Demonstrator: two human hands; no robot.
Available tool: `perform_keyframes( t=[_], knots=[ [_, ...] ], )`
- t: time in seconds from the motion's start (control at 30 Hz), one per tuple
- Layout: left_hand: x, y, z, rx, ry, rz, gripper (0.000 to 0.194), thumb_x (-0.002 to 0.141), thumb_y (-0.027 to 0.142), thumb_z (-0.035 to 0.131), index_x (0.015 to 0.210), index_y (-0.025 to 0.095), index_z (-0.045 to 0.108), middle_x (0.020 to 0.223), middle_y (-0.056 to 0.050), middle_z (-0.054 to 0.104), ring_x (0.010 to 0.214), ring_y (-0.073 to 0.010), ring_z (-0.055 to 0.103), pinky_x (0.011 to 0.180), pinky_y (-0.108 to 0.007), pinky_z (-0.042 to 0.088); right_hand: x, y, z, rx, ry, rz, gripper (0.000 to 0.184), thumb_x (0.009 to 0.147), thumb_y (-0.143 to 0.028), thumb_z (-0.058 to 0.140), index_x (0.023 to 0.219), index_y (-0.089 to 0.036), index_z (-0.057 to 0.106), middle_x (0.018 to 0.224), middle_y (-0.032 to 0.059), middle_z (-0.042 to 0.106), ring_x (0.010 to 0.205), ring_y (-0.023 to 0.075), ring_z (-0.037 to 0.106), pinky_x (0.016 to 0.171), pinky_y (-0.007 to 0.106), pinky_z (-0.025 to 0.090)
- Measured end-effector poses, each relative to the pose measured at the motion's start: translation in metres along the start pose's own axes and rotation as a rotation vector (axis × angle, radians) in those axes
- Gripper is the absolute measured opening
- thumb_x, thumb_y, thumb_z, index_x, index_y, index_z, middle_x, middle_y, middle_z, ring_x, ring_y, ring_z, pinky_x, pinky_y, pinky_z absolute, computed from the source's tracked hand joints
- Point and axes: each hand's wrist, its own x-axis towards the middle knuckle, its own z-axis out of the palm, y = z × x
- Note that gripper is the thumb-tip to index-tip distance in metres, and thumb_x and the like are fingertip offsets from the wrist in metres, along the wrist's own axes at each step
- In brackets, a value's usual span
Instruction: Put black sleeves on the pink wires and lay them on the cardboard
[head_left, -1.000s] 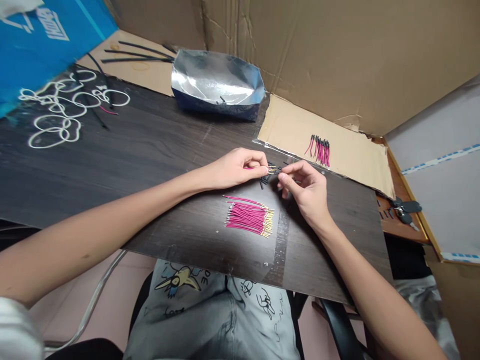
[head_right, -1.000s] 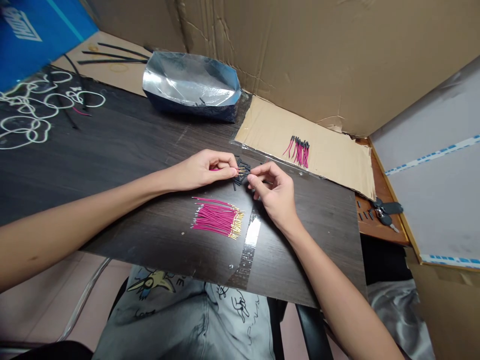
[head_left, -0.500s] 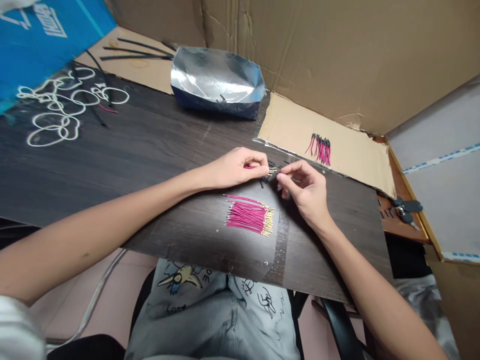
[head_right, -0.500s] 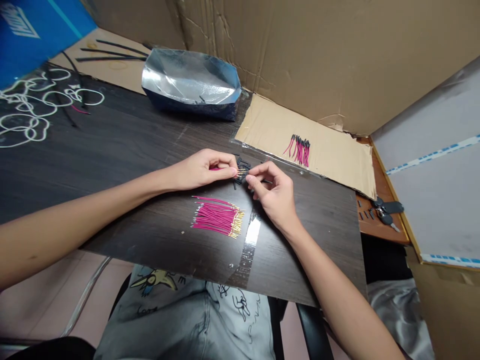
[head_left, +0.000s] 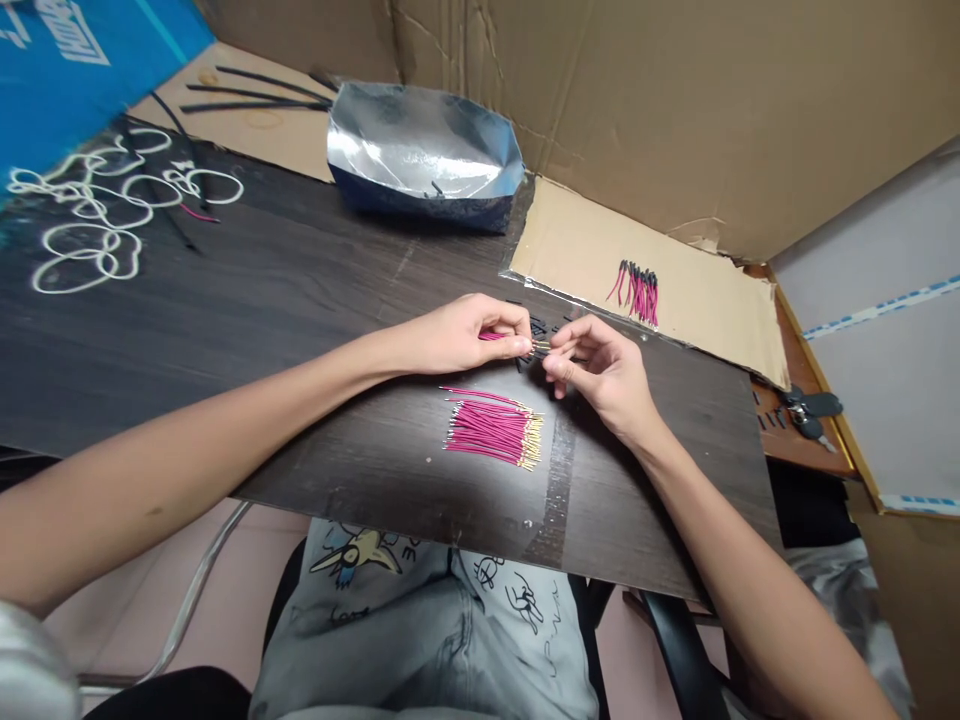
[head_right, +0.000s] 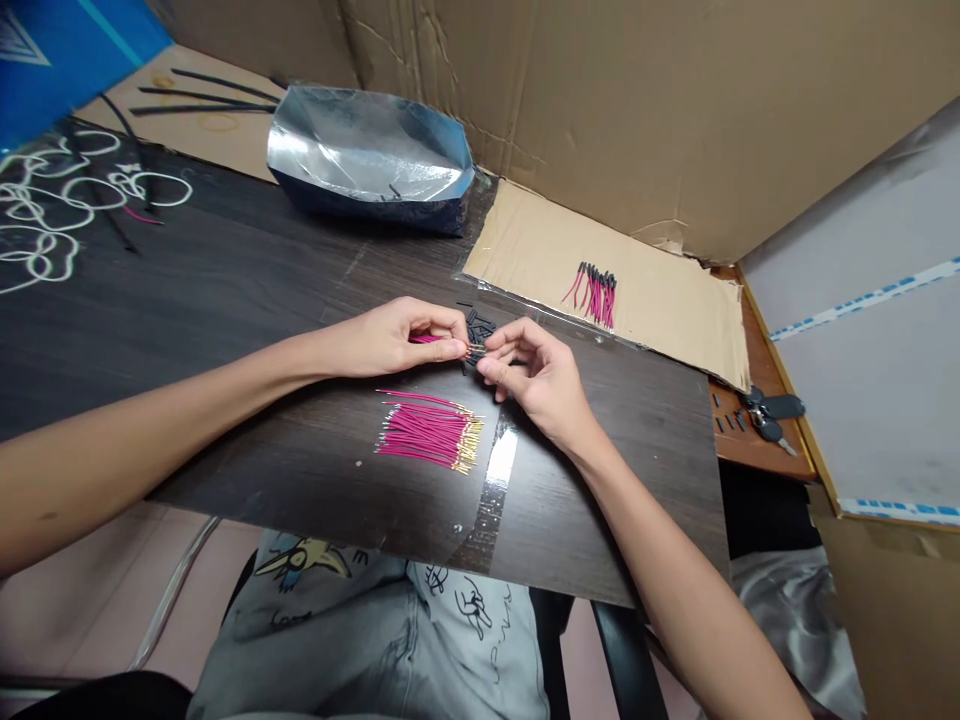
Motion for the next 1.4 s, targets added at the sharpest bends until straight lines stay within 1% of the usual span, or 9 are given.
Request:
perform_keyframes(
  t=[0.23, 0.33, 0.47, 0.57, 0.73, 0.8, 0.93, 1.2, 1.4],
  knots=[
    [0.0, -0.001, 0.0, 0.007, 0.013, -0.013, 0.02, 0.095, 0.034, 0.062, 0.089, 0.015, 0.064, 0.072, 0.002, 0.06, 0.064, -0.0098, 0.048, 0.062, -0.024, 0.032, -0.003, -0.003, 0.004, -0.068, 0.062, 0.085, 0.033, 0.08, -0.045, 0.085, 0.091, -0.021, 0.065, 0.071, 0.0, 0.066, 0.059, 0.0126, 0.061, 0.036, 0.021, 0.043],
    [0.0, 0.0, 0.001, -0.004, 0.028, -0.023, 0.02, 0.094, 0.033, 0.062, 0.087, 0.014, 0.063, 0.065, 0.004, 0.056, 0.059, -0.0084, 0.042, 0.059, -0.023, 0.03, -0.004, -0.005, 0.006, -0.056, 0.075, 0.039, 0.032, 0.079, -0.043, 0.088, 0.089, -0.021, 0.067, 0.073, 0.0002, 0.069, 0.059, 0.0119, 0.062, 0.042, 0.023, 0.05],
    [0.001, 0.001, 0.001, -0.012, 0.068, -0.039, 0.022, 0.094, 0.033, 0.064, 0.083, 0.014, 0.062, 0.062, 0.005, 0.052, 0.056, -0.0076, 0.038, 0.055, -0.022, 0.028, -0.002, -0.004, 0.004, 0.006, 0.083, 0.029, 0.026, 0.08, -0.039, 0.087, 0.089, -0.02, 0.071, 0.077, 0.0024, 0.073, 0.069, 0.0162, 0.07, 0.05, 0.026, 0.057],
    [0.001, 0.001, 0.002, -0.041, 0.08, -0.032, 0.022, 0.094, 0.032, 0.064, 0.081, 0.015, 0.061, 0.06, 0.006, 0.049, 0.054, -0.007, 0.036, 0.053, -0.022, 0.026, 0.0, -0.002, 0.001, 0.05, 0.052, 0.073, 0.027, 0.079, -0.04, 0.087, 0.09, -0.021, 0.071, 0.081, 0.0031, 0.075, 0.072, 0.0176, 0.072, 0.052, 0.027, 0.058],
    [0.0, 0.002, 0.004, -0.144, 0.006, 0.01, 0.02, 0.096, 0.028, 0.062, 0.082, 0.015, 0.058, 0.063, 0.003, 0.055, 0.054, -0.0063, 0.039, 0.052, -0.02, 0.029, 0.001, -0.001, -0.005, 0.075, -0.02, 0.142, 0.031, 0.079, -0.043, 0.088, 0.09, -0.021, 0.069, 0.079, 0.0025, 0.074, 0.07, 0.0166, 0.071, 0.052, 0.027, 0.058],
    [0.0, 0.002, 0.006, -0.192, -0.031, 0.005, 0.02, 0.096, 0.029, 0.063, 0.082, 0.016, 0.057, 0.06, 0.004, 0.053, 0.052, -0.0061, 0.038, 0.05, -0.02, 0.029, 0.001, -0.003, -0.007, 0.082, -0.063, 0.162, 0.031, 0.079, -0.043, 0.088, 0.089, -0.021, 0.069, 0.078, 0.0024, 0.073, 0.068, 0.0162, 0.071, 0.052, 0.026, 0.057],
    [-0.001, 0.001, 0.006, -0.253, -0.061, -0.035, 0.021, 0.096, 0.031, 0.064, 0.082, 0.017, 0.057, 0.058, 0.006, 0.047, 0.049, -0.0061, 0.036, 0.046, -0.02, 0.028, 0.001, -0.005, -0.008, 0.107, -0.129, 0.175, 0.03, 0.081, -0.042, 0.088, 0.089, -0.02, 0.069, 0.08, 0.0031, 0.075, 0.065, 0.0147, 0.07, 0.051, 0.025, 0.057],
    [-0.001, -0.002, 0.004, -0.305, -0.093, -0.057, 0.024, 0.098, 0.034, 0.064, 0.082, 0.017, 0.055, 0.059, 0.006, 0.046, 0.049, -0.0056, 0.036, 0.045, -0.019, 0.029, 0.0, -0.005, -0.004, 0.059, -0.147, 0.172, 0.033, 0.08, -0.046, 0.087, 0.087, -0.02, 0.068, 0.08, 0.0026, 0.074, 0.064, 0.0138, 0.069, 0.051, 0.025, 0.057],
    [-0.001, -0.001, 0.004, -0.435, -0.138, -0.098, 0.027, 0.099, 0.036, 0.063, 0.082, 0.018, 0.053, 0.06, 0.008, 0.037, 0.049, -0.0053, 0.028, 0.045, -0.021, 0.025, 0.0, -0.006, -0.008, 0.092, -0.202, 0.165, 0.03, 0.087, -0.046, 0.082, 0.094, -0.021, 0.069, 0.091, 0.0049, 0.076, 0.071, 0.0147, 0.07, 0.052, 0.025, 0.058]
  ],
)
